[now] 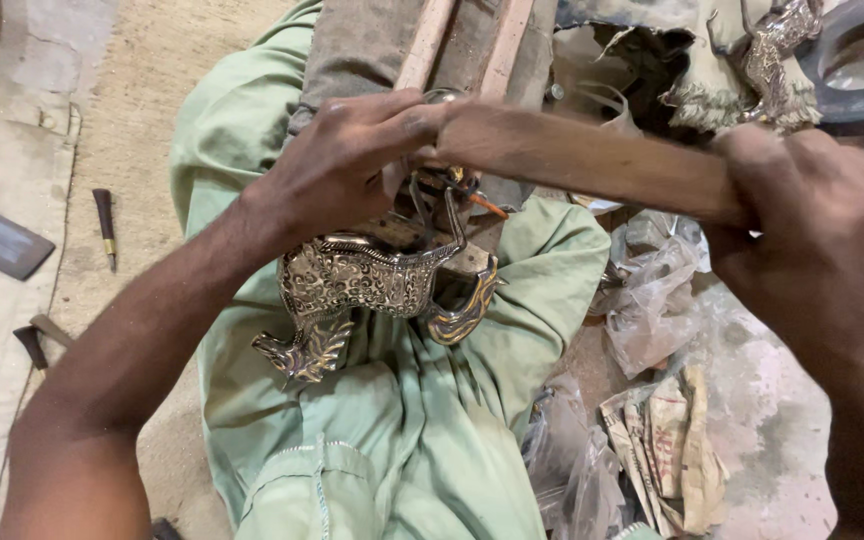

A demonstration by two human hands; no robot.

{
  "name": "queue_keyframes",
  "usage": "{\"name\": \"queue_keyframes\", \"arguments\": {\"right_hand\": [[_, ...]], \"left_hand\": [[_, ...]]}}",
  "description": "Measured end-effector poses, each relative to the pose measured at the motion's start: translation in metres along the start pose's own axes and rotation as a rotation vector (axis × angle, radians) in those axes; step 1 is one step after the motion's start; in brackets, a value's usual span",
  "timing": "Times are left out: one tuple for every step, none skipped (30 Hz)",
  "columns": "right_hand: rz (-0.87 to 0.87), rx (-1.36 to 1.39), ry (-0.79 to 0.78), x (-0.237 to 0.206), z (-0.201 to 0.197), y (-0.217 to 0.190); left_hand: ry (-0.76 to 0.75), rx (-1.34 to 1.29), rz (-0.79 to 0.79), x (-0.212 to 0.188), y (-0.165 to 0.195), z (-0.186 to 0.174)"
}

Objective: The person sits on the floor holding an ornate silver animal figurine against a wooden form and repeatedly strikes a punch tool placed on the figurine with a wooden mallet, repositioning the punch to work different spots and shaping the metal ornament.

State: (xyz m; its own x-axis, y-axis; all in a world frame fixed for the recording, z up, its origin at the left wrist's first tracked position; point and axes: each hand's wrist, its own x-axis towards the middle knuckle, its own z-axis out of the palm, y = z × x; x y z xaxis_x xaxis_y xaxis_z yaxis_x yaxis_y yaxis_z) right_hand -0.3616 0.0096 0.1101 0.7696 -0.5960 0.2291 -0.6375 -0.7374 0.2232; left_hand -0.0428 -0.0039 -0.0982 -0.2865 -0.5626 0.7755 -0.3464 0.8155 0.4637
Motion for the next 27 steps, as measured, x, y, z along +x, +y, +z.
{"name": "queue_keyframes", "arguments": {"right_hand": [[-0.019,-0.145,-0.024,0.002,-0.003,-0.001],[-0.036,-0.289,-0.054,0.003,-0.005,-0.004],[-0.043,-0.307,-0.070,0.004,-0.008,-0.006],[-0.050,-0.325,-0.086,0.004,-0.010,-0.008],[-0.056,-0.343,-0.097,0.005,-0.011,-0.010],[-0.061,-0.363,-0.104,0.006,-0.012,-0.010],[-0.065,-0.383,-0.113,0.006,-0.013,-0.010],[-0.070,-0.405,-0.120,0.006,-0.012,-0.009],[-0.056,-0.258,-0.043,0.006,-0.012,-0.008],[-0.043,-0.107,0.028,0.007,-0.010,-0.006],[0.001,-0.014,0.042,0.006,-0.008,-0.006],[0.044,0.081,0.060,0.006,-0.007,-0.004],[0.118,0.120,0.022,0.004,-0.007,-0.004],[0.125,0.049,-0.023,0.004,-0.008,-0.003],[0.128,-0.023,-0.069,0.003,-0.007,-0.004],[0.065,-0.206,-0.118,0.003,-0.009,-0.004],[0.004,-0.386,-0.173,0.003,-0.013,-0.005],[0.013,-0.391,-0.198,0.004,-0.015,-0.005],[0.022,-0.396,-0.220,0.005,-0.015,-0.006],[0.032,-0.401,-0.238,0.006,-0.016,-0.008],[0.043,-0.405,-0.256,0.006,-0.017,-0.009],[0.056,-0.410,-0.275,0.006,-0.018,-0.011],[0.070,-0.416,-0.291,0.006,-0.018,-0.011],[0.126,-0.303,-0.270,0.009,-0.019,-0.008],[0.181,-0.188,-0.253,0.011,-0.022,-0.003],[0.231,-0.058,-0.210,0.010,-0.021,-0.004],[0.277,0.073,-0.162,0.009,-0.020,-0.004]], "left_hand": [[-0.007,0.001,-0.015,0.001,0.000,-0.001],[-0.011,0.001,-0.010,0.001,0.000,-0.002],[-0.012,-0.003,-0.009,0.002,0.001,-0.003],[-0.014,-0.006,-0.008,0.003,0.002,-0.004],[-0.008,-0.011,0.000,0.003,0.002,-0.005],[-0.003,-0.014,0.010,0.004,0.003,-0.006],[0.002,-0.020,0.020,0.004,0.004,-0.007],[-0.005,-0.015,0.004,0.004,0.004,-0.007],[-0.014,-0.011,-0.015,0.004,0.004,-0.007],[-0.024,-0.012,-0.038,0.004,0.005,-0.007],[-0.006,-0.025,-0.027,0.004,0.006,-0.007],[0.012,-0.036,-0.014,0.003,0.006,-0.006],[0.029,-0.045,0.000,0.003,0.006,-0.006],[0.013,-0.050,-0.020,0.002,0.005,-0.006],[-0.003,-0.054,-0.036,0.003,0.004,-0.005],[-0.019,-0.056,-0.050,0.004,0.003,-0.006],[-0.025,-0.052,-0.048,0.004,0.002,-0.006],[-0.028,-0.051,-0.050,0.004,0.003,-0.005],[-0.031,-0.048,-0.050,0.004,0.003,-0.006],[-0.017,-0.056,-0.031,0.004,0.002,-0.008],[-0.004,-0.066,-0.011,0.004,0.003,-0.009],[0.008,-0.079,0.009,0.004,0.004,-0.009],[0.007,-0.080,-0.005,0.005,0.005,-0.009],[0.005,-0.081,-0.019,0.005,0.005,-0.010],[0.003,-0.086,-0.037,0.004,0.007,-0.010],[0.005,-0.090,-0.042,0.004,0.007,-0.008],[0.006,-0.091,-0.048,0.003,0.007,-0.008]]}}
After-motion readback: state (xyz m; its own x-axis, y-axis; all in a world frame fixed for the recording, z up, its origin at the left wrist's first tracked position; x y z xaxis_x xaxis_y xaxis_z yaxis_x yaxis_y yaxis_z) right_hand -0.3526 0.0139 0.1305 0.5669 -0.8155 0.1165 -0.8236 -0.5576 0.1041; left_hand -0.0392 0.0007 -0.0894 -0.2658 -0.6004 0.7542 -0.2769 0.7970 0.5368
